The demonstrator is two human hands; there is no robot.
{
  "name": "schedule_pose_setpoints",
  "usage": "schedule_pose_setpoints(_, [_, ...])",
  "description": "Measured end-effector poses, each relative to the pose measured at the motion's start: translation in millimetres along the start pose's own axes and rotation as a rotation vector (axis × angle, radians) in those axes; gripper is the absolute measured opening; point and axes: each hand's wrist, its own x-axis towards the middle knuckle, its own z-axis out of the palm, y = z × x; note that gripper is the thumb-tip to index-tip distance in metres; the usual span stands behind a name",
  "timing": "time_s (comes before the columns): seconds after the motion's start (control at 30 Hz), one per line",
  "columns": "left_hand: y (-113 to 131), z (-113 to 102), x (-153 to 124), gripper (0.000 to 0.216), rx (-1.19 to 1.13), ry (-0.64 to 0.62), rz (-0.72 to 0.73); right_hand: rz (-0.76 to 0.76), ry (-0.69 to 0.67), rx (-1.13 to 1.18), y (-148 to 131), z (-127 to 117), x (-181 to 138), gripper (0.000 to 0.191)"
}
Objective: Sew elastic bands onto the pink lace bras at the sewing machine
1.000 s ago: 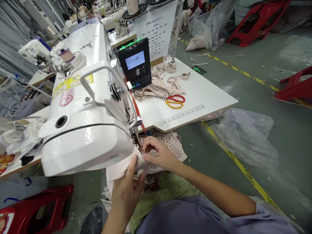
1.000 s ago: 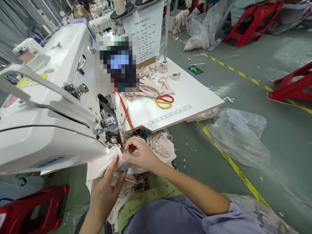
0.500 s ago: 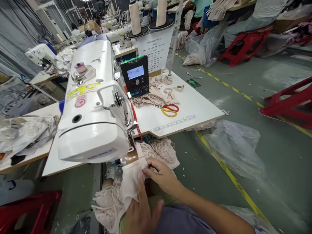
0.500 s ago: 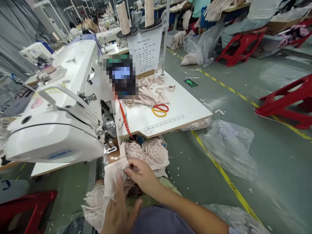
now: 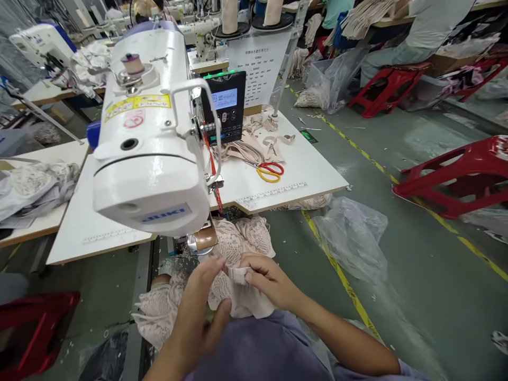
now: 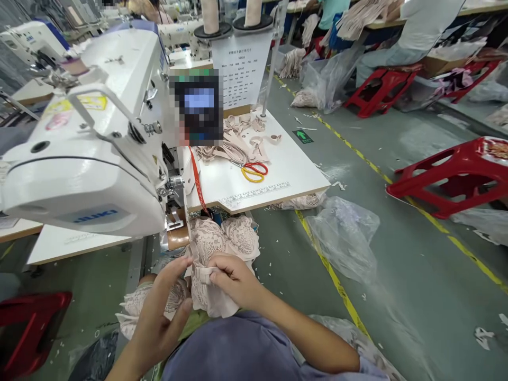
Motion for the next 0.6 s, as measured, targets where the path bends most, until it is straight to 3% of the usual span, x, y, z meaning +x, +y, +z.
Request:
schedule_pose_setpoints(0.1, [-1.6, -3.9, 12.7, 0.054, 0.025, -0.134, 0.071, -0.062, -0.051, -0.162, -3.9, 1.3, -2.7, 0.020])
schedule_pose_setpoints(0.17, [-5.8, -4.3, 16.5, 0.033, 0.045, -0.142, 0.089, -0.155, -0.065, -0.332, -4.7, 1.3, -5.1, 0.017])
schedule_pose_setpoints(0.27, [-15.6, -1.2, 13.9, 0.002, 0.116, -0.020, 0.187, -0.364, -0.042, -0.607, -2.2, 1.1, -8.6, 0.009])
schedule_pose_setpoints(0.43, [-29.0, 9.5, 0.3, 0.016, 0.322, 0.275, 0.539, -0.681, 0.087, -0.800, 1.9, 3.4, -10.8, 0.010])
schedule_pose_setpoints(0.6, [-28.3, 11.7, -3.4, 0.020, 0.300, 0.348, 0.600, -0.780, 0.121, -0.829, -2.1, 7.7, -8.5, 0.008])
